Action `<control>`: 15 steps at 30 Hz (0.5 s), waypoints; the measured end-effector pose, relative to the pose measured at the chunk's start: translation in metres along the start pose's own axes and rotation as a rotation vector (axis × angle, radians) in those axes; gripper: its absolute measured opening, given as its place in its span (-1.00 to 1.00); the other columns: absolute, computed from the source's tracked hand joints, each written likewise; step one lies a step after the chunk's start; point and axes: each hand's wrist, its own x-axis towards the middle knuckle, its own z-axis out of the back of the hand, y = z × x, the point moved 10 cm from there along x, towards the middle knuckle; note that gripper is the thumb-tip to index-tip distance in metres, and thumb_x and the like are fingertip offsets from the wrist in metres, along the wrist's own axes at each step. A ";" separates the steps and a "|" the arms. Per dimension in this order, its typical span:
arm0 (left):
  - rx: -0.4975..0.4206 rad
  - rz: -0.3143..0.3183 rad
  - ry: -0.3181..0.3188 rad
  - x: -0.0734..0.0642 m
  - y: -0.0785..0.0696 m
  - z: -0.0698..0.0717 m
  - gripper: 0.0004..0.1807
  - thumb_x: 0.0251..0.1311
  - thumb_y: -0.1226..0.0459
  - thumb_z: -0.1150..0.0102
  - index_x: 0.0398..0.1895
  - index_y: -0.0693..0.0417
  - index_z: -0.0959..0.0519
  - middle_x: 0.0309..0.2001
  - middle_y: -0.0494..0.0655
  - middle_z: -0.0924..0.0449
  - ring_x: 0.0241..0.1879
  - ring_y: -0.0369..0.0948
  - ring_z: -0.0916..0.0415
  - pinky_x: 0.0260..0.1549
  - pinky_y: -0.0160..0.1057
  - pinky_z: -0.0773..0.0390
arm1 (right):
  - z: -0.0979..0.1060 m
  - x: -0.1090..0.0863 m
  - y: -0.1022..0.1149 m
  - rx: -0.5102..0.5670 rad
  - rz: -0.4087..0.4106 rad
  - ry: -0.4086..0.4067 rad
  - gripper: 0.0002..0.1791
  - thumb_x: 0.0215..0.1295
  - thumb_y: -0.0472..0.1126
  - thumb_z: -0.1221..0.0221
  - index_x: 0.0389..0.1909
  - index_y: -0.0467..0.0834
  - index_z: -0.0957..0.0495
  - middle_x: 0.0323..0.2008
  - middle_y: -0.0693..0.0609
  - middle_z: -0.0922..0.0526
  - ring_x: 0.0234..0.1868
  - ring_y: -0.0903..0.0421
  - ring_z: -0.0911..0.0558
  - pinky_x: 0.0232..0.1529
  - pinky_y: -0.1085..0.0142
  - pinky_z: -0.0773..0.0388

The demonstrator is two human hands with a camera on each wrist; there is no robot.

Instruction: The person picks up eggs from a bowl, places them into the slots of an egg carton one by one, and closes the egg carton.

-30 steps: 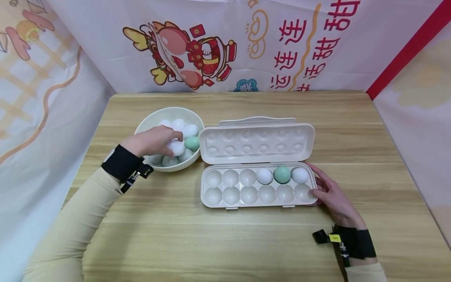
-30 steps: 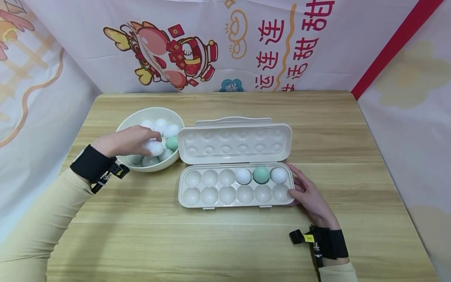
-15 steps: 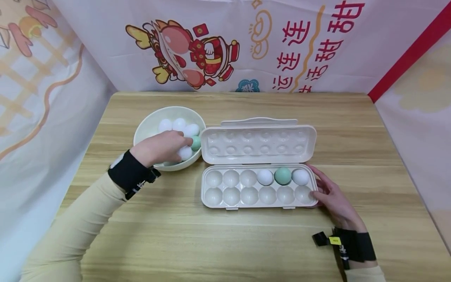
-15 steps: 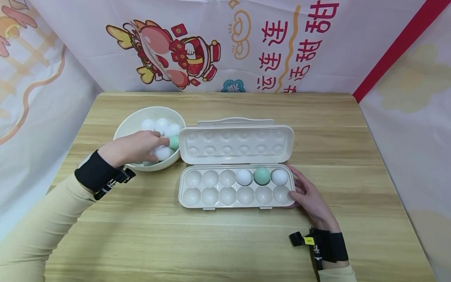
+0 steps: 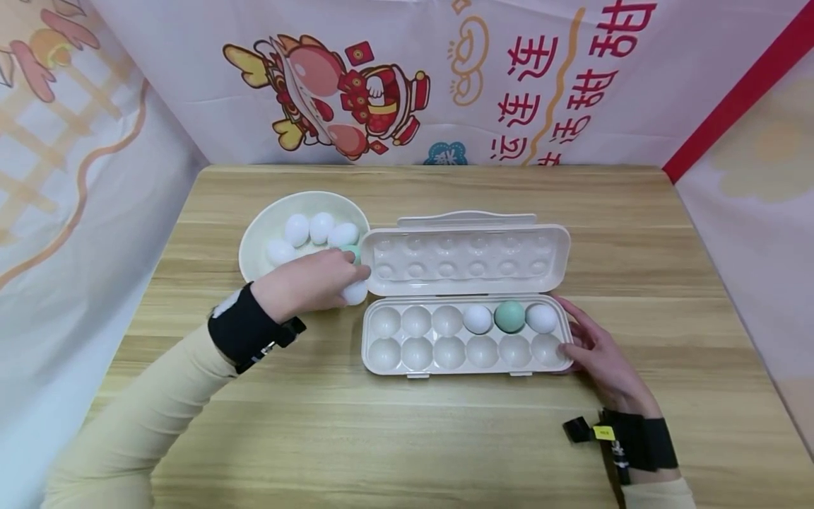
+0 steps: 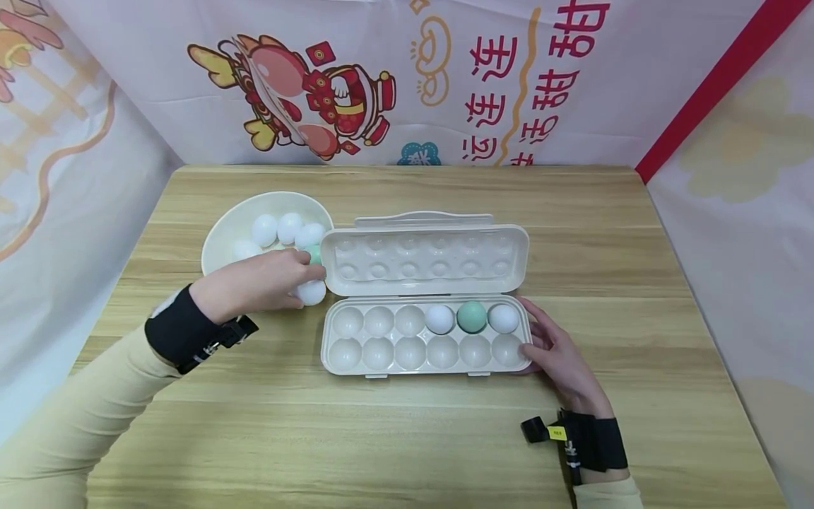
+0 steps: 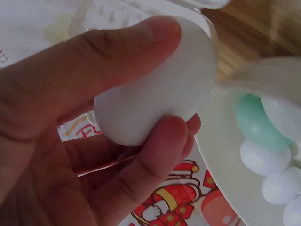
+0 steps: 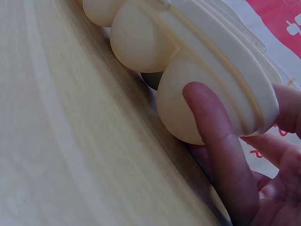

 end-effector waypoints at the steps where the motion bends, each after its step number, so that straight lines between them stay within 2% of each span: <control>1: 0.005 -0.015 -0.007 0.001 -0.004 -0.001 -0.71 -0.08 0.42 -0.43 -0.25 0.19 -0.58 -0.41 0.04 -0.53 -0.39 -0.05 -0.51 -0.34 -0.19 -0.52 | 0.000 0.000 0.000 0.000 -0.003 -0.001 -0.11 0.26 -0.47 -0.08 0.50 0.23 -0.04 0.23 -0.26 -0.21 -0.12 0.03 -0.50 -0.29 0.24 -0.58; 5: 0.012 -0.062 -0.019 0.008 -0.019 -0.003 -0.71 -0.09 0.39 -0.45 -0.28 0.18 -0.58 -0.41 0.03 -0.55 -0.39 -0.07 -0.52 -0.35 -0.21 -0.52 | 0.001 0.000 -0.001 0.005 -0.018 -0.002 -0.10 0.24 -0.48 -0.08 0.49 0.26 -0.05 0.27 -0.27 -0.18 -0.08 0.02 -0.47 -0.27 0.24 -0.58; 9: 0.039 -0.091 -0.011 0.019 -0.033 -0.007 -0.66 -0.08 0.33 -0.48 -0.21 0.18 -0.58 -0.37 0.04 -0.57 -0.35 -0.07 -0.54 -0.32 -0.22 -0.53 | 0.002 0.000 -0.002 0.030 -0.036 -0.007 -0.12 0.28 -0.46 -0.08 0.48 0.29 -0.06 0.27 -0.24 -0.19 -0.07 0.03 -0.47 -0.25 0.26 -0.57; 15: -0.001 -0.110 0.017 0.041 -0.050 -0.015 -0.64 0.00 0.31 -0.44 -0.12 0.19 -0.57 -0.29 0.06 -0.59 -0.31 -0.06 -0.55 -0.28 -0.21 -0.53 | 0.002 0.001 -0.005 0.035 -0.039 -0.009 -0.11 0.26 -0.48 -0.08 0.49 0.27 -0.06 0.25 -0.22 -0.20 -0.06 0.01 -0.45 -0.24 0.25 -0.57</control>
